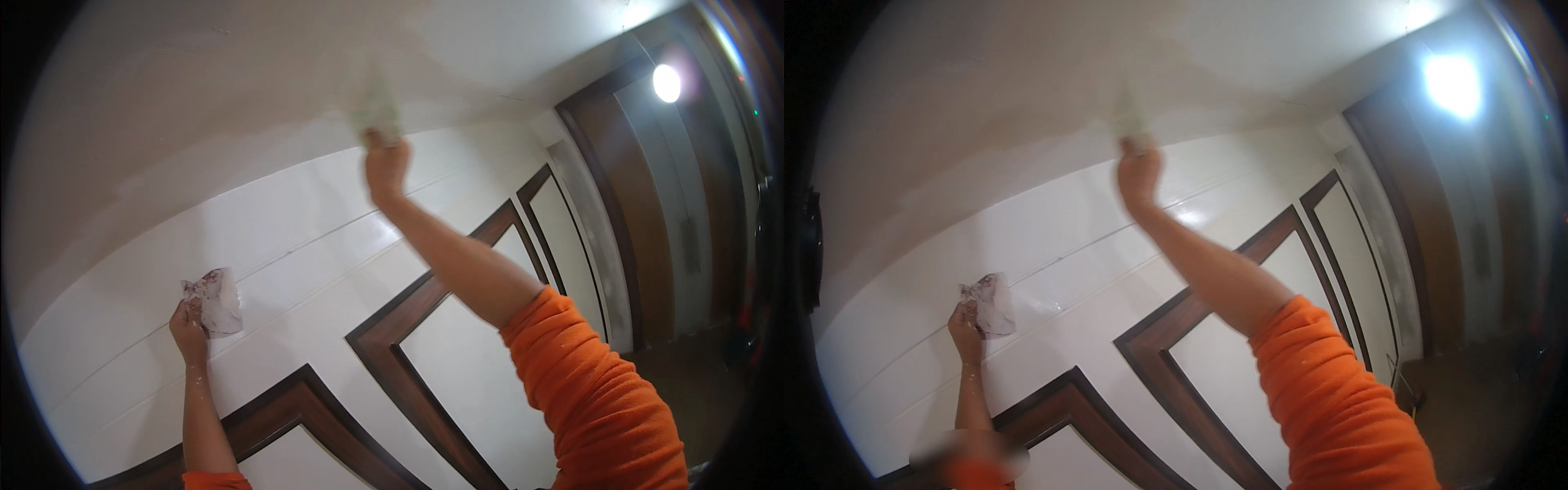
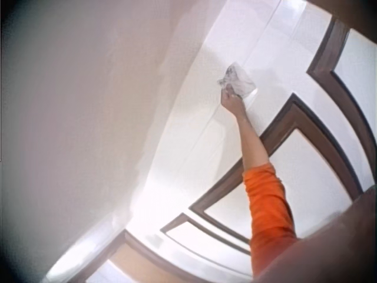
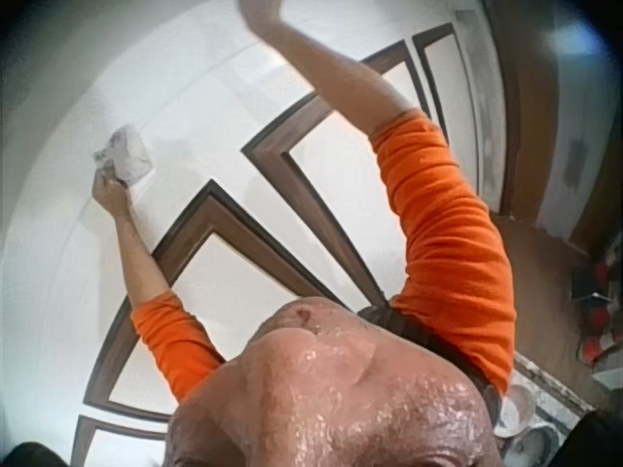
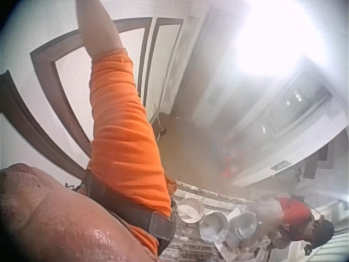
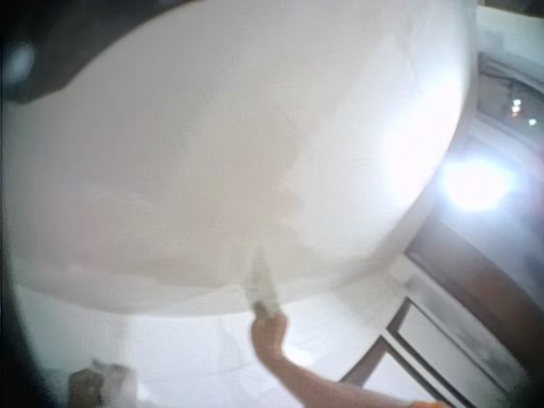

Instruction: The person applies plaster to a ceiling using a trowel and a cloth, smoothing the surface. They then move to a scaffold to mix plaster in a bucket with a trowel and transfer it to a smaller container.

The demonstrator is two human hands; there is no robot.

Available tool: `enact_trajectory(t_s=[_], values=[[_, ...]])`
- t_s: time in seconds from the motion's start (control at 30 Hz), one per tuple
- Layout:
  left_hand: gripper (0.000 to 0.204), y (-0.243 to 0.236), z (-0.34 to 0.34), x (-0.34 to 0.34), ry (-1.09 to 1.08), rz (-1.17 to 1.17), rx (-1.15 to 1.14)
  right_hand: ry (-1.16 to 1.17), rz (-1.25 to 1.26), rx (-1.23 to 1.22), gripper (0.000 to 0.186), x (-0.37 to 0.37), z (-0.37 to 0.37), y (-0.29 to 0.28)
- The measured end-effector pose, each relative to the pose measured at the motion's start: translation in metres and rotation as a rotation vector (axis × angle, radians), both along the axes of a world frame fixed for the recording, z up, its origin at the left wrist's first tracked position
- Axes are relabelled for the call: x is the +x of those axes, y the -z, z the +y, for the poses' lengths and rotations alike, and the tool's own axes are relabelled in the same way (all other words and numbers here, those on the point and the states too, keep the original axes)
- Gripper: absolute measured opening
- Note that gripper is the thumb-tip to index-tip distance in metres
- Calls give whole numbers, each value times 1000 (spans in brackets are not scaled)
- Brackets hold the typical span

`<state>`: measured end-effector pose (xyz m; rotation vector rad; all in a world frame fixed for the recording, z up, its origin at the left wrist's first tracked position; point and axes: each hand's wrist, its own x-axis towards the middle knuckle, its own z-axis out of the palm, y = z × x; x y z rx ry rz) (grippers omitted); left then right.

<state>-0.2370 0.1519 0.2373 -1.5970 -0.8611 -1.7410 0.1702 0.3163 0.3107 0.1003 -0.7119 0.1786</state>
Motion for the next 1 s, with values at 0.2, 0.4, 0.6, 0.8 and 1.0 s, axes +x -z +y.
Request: enact_trajectory(t_s=[0.2,0.4,0.6,0.8,1.0], values=[[31,-2,3,-3,-24,5,-39,-461,231,-78,19,85,11,-46],[30,5,-16,12,-175,-28,-39,319,-43,-136,58,-42,-138,-19],[35,-4,16,-15,-183,62,34,641,-244,-68,54,-31,-129,39],[38,-2,-6,-5,-206,87,79,958,447,168,43,219,-239,-16],[38,-1,0,-3,-135,67,16,1244,439,182,46,220,-260,-53]])
